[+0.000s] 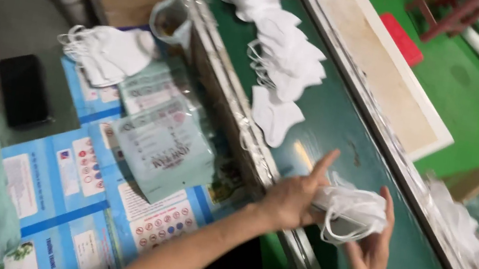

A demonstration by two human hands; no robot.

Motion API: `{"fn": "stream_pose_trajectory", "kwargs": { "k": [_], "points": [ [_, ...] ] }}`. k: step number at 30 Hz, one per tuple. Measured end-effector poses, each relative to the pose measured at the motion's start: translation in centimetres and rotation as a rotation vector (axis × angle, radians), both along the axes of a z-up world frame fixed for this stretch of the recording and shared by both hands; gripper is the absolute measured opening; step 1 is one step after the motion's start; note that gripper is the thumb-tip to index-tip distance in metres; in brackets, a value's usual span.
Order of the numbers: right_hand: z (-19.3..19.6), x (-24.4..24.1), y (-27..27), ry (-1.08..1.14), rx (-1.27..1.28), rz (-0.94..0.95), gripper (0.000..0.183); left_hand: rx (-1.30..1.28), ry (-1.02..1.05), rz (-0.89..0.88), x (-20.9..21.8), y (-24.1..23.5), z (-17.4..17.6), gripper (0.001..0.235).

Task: The person picks up face masks from a conveyor belt, places them into plastic bags, and seals the bags by hand.

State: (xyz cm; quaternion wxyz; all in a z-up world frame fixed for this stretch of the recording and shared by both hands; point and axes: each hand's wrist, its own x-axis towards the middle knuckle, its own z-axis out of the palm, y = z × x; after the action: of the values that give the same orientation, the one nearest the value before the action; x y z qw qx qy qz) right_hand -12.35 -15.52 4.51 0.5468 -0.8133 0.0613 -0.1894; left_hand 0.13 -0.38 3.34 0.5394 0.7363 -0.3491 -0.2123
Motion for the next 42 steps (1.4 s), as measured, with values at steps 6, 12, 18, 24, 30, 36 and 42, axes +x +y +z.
{"fn": "stream_pose_trajectory", "kwargs": {
  "k": [6,12,18,24,30,36,42],
  "points": [
    [-7.2,-2.4,-3.8,-0.004,-0.060,-0.153,0.039,-0.329,-0.737,0.348,-2.6,3.4,-2.5,0.109],
    [-6.3,-1.4,-2.0,0.047,-0.379,-0.265,0.036,0.175,-0.812,0.591,-1.1,18.3,-10.5,0.016],
    [0.2,1.0,8.6,-0.256,-0.368,-0.120,0.025,0.432,-0.965,0.439,-1.6,22.3,-13.1,0.035],
    [-6.8,2.9,15.5,0.200,0.339,0.017,0.035,0.574,-0.907,0.411,-6.4,22.2,-17.0,0.033],
    [-15.1,3.1,14.9,0.461,0.394,0.273,0.038,0.295,-0.878,0.461,-5.5,23.3,-16.3,0.041],
    [-13.8,5.4,17.7,0.355,0.470,0.152,0.028,0.290,-0.841,0.447,-3.7,23.3,-10.0,0.020],
    [-13.7,4.4,16.3,0.523,0.420,0.225,0.019,0.084,-0.813,0.538,-3.9,24.2,-7.8,0.010]
  ]
}}
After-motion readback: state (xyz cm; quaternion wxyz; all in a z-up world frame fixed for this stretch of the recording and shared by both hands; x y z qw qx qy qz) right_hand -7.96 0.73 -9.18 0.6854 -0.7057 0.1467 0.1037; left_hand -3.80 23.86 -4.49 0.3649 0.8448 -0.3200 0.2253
